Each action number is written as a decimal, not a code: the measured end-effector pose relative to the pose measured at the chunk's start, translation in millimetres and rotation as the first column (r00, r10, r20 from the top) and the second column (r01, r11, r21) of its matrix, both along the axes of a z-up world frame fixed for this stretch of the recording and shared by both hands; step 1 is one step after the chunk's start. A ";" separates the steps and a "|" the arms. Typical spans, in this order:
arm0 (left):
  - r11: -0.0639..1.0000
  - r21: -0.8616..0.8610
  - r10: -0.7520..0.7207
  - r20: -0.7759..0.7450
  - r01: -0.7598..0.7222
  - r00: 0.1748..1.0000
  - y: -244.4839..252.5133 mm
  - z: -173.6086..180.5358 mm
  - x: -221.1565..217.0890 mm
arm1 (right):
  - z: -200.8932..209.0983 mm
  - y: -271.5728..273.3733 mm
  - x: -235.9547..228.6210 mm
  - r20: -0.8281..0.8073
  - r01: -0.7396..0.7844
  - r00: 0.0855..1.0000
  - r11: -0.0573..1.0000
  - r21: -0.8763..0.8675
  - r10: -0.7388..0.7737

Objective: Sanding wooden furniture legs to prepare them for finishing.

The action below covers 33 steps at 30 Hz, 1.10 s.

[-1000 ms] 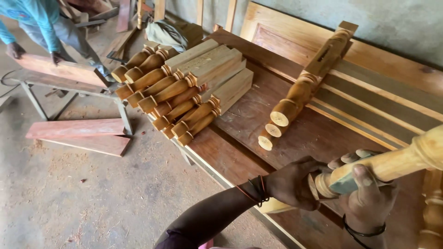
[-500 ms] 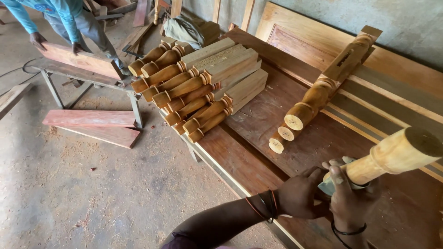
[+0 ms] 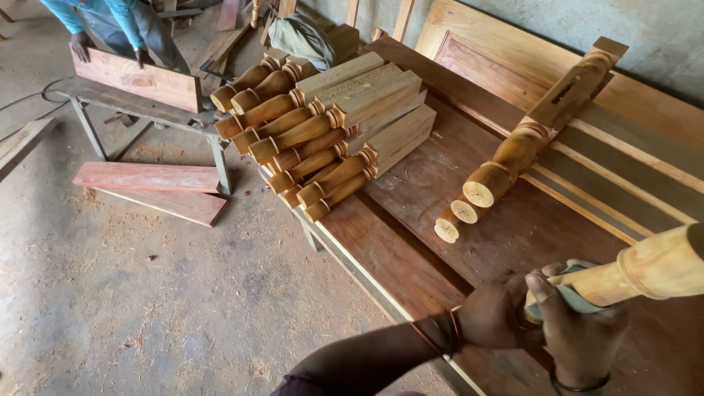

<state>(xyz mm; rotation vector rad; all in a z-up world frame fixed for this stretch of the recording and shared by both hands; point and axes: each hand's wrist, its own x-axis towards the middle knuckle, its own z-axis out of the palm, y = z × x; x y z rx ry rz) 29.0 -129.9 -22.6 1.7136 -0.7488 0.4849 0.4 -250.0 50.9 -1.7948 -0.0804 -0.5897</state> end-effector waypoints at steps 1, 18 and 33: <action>1.000 -0.001 0.003 0.000 -0.003 1.000 4.1 -3.7 12.0 | 1.7 -5.4 7.2 0.000 -0.003 1.000 1.000 -0.001 0.003; 1.000 0.001 0.007 -0.048 -0.007 0.999 1.7 -19.9 29.1 | 5.0 -0.8 22.7 0.119 -0.161 0.976 0.969 -0.188 0.185; 0.967 0.131 0.224 -0.027 -0.219 0.974 -17.4 -1.8 0.8 | 26.7 35.5 7.7 0.366 0.259 0.917 0.935 -0.242 -0.159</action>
